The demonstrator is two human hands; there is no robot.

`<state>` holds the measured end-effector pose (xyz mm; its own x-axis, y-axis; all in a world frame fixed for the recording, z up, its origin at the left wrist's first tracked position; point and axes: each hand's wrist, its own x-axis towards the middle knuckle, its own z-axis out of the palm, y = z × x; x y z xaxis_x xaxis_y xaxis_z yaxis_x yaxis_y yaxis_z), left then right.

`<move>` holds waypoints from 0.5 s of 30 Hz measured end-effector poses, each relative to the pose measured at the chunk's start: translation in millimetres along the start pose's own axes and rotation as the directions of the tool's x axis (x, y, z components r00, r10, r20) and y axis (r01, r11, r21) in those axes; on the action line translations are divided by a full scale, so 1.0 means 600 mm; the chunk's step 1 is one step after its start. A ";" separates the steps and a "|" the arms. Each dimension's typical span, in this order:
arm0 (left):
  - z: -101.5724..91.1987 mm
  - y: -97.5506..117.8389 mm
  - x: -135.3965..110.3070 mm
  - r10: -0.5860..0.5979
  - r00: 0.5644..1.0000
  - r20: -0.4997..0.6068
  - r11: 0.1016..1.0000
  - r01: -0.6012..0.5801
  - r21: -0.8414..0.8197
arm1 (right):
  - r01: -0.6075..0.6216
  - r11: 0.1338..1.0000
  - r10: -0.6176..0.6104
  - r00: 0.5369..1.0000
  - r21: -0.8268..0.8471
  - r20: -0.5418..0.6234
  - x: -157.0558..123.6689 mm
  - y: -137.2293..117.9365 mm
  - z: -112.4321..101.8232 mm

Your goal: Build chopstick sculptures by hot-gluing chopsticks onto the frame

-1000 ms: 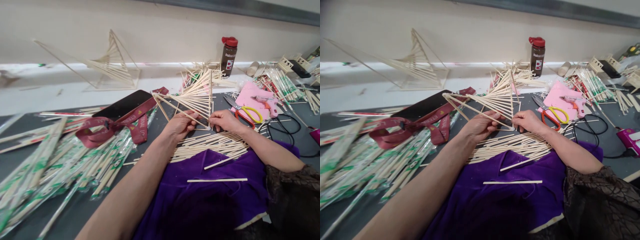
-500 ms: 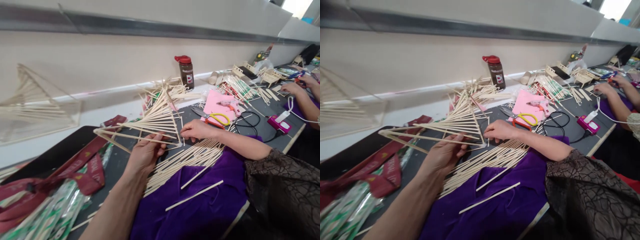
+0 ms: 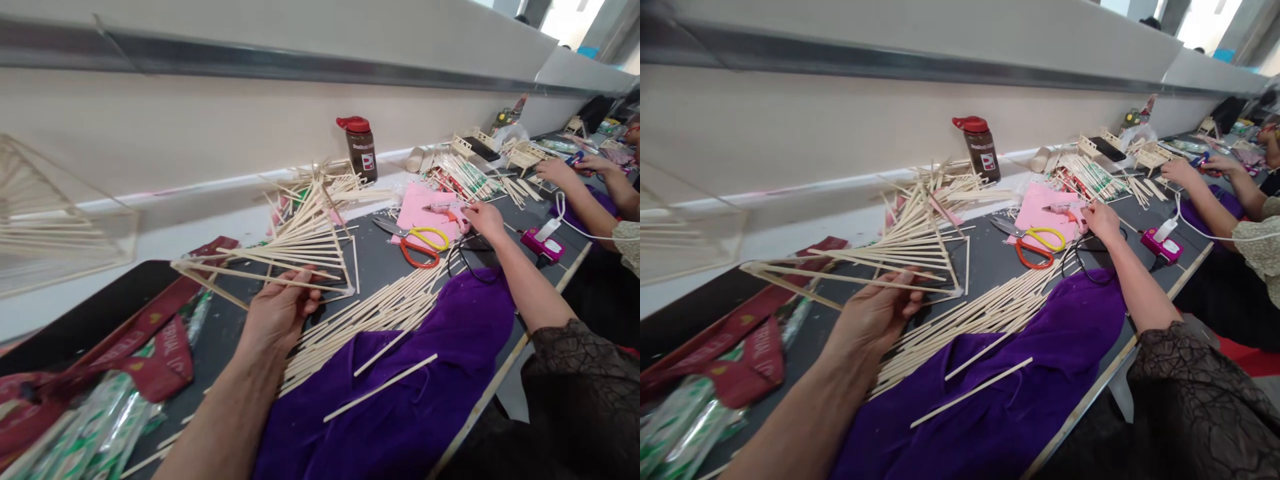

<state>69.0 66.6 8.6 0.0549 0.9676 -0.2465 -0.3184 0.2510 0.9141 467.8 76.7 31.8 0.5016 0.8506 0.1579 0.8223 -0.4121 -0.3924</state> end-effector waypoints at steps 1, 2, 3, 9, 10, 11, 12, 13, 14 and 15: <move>0.000 0.000 0.000 0.001 1.000 -0.004 1.000 -0.001 0.002 | -0.003 1.000 0.003 1.000 -0.001 0.020 0.002 0.007 0.005; 0.000 0.000 0.001 0.002 1.000 -0.007 1.000 -0.002 0.005 | -0.002 1.000 0.002 0.999 0.003 0.042 0.003 0.011 0.010; 0.001 0.000 0.001 0.002 1.000 -0.010 1.000 -0.002 0.008 | 0.001 1.000 -0.002 0.998 0.011 0.065 0.004 0.014 0.015; 0.004 0.002 -0.002 -0.005 1.000 -0.022 1.000 0.005 0.014 | -0.004 0.997 -0.007 0.991 0.079 0.130 0.010 0.027 0.032; 0.004 0.002 -0.003 -0.005 1.000 -0.024 1.000 0.005 0.014 | -0.009 0.996 -0.003 0.991 0.089 0.137 0.012 0.029 0.033; 0.004 0.002 -0.003 -0.006 1.000 -0.024 1.000 0.006 0.014 | -0.015 0.995 0.001 0.989 0.096 0.146 0.015 0.031 0.034; 0.004 0.002 -0.003 -0.008 1.000 -0.023 1.000 0.008 0.016 | -0.021 0.995 0.006 0.988 0.101 0.155 0.017 0.032 0.034; 0.003 0.002 -0.002 -0.010 1.000 -0.022 1.000 0.011 0.017 | -0.026 0.994 0.009 0.986 0.104 0.164 0.020 0.032 0.033; 0.003 0.001 -0.002 -0.012 1.000 -0.021 1.000 0.012 0.019 | -0.031 0.994 0.012 0.985 0.106 0.174 0.022 0.031 0.032; 0.002 0.001 -0.001 -0.011 1.000 -0.022 1.000 0.012 0.023 | -0.033 0.994 0.013 0.983 0.107 0.184 0.024 0.029 0.031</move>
<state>70.0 66.0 9.5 0.0379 0.9639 -0.2635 -0.2963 0.2627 0.9182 484.2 87.9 10.5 0.4539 0.8909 -0.0170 0.7720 -0.4028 -0.4917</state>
